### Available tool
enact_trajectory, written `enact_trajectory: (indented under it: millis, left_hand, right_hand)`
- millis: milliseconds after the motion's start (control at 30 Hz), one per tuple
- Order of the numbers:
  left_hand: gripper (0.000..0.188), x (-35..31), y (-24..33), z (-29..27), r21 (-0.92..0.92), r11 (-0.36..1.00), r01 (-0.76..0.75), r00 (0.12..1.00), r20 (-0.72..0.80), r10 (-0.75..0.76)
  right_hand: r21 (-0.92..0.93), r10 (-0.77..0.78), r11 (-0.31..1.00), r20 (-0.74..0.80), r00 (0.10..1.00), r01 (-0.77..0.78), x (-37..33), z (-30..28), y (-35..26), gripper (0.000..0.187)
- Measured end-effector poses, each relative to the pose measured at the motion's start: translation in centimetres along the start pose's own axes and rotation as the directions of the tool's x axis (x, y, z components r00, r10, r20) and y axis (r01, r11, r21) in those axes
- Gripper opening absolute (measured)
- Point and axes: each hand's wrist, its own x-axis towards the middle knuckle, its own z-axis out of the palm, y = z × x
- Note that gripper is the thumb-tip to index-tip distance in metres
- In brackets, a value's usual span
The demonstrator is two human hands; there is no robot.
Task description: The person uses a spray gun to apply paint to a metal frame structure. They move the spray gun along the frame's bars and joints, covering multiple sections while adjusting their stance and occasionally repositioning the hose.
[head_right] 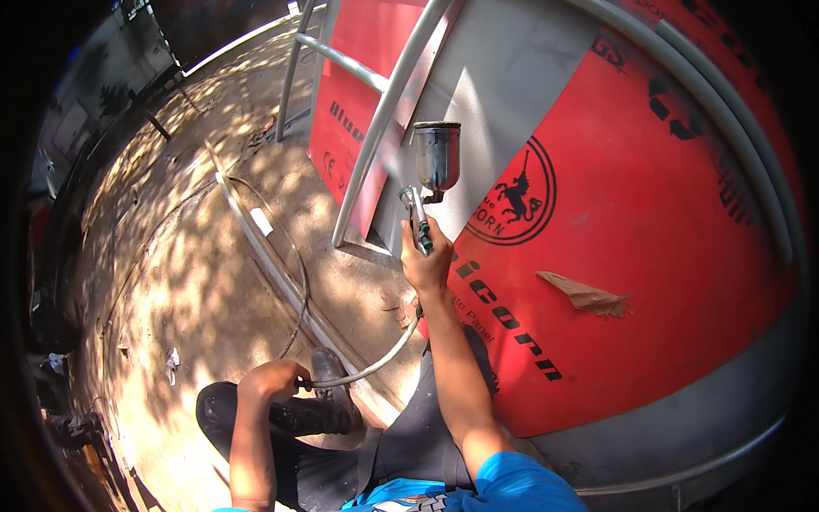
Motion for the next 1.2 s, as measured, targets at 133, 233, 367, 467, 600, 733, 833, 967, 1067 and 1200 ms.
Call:
enact_trajectory:
  millis: [133,233,367,467,600,733,833,967,1067,1200]
  left_hand:
    - [0.045,-0.8,0.2,-0.9,0.012,0.997,0.074,0.997,0.002,-0.074]
    - [0.044,-1.3,0.5,-1.4,0.002,0.991,0.131,0.991,0.007,-0.131]
    - [0.043,-1.6,0.8,-1.8,-0.006,0.988,0.153,0.988,-0.011,-0.153]
    - [0.042,-1.7,0.7,-2.1,-0.001,0.99,0.141,0.99,-0.019,-0.141]
    - [0.041,-1.9,1.0,-2.7,-0.081,0.991,0.105,0.993,-0.048,-0.109]
    - [0.04,-2.0,1.5,-3.3,-0.152,0.986,0.063,0.994,-0.082,-0.077]
    - [0.04,-1.7,1.7,-3.5,-0.193,0.981,0.026,0.993,-0.106,-0.047]
    - [0.039,-1.1,1.8,-3.5,-0.209,0.977,-0.045,0.982,-0.191,0.005]
    - [0.037,-0.9,2.0,-3.9,-0.205,0.974,-0.093,0.974,-0.223,0.046]
    - [0.039,-1.2,2.9,-4.7,-0.246,0.967,-0.062,0.975,-0.222,0.006]
  right_hand:
    - [0.073,-0.014,0.997,0.045,0.999,0.01,-1.3,0.3,0.6,0.015]
    - [0.095,-0.006,0.995,0.065,0.998,-0.001,-1.5,0.4,0.6,0.019]
    - [0.063,-0.019,0.998,0.025,1.0,0.018,-0.8,0.8,-0.4,0.016]
    - [0.053,-0.046,0.997,-0.02,0.999,0.047,0.4,0.8,-1.6,0.014]
    - [0.094,-0.092,0.99,-0.118,0.989,0.104,2.8,0.9,-3.7,0.014]
    - [0.004,-0.231,0.972,-0.167,0.959,0.235,5.7,0.6,-5.4,0.014]
    - [-0.048,-0.293,0.956,-0.201,0.935,0.29,7.4,0.4,-6.8,0.014]
    - [-0.068,-0.345,0.938,-0.253,0.904,0.34,8.7,0.0,-8.9,0.014]
    - [-0.025,-0.369,0.927,-0.247,0.896,0.375,9.3,-0.5,-10.2,0.015]
    - [0.029,-0.435,0.888,-0.275,0.857,0.46,10.0,-0.2,-11.2,0.015]
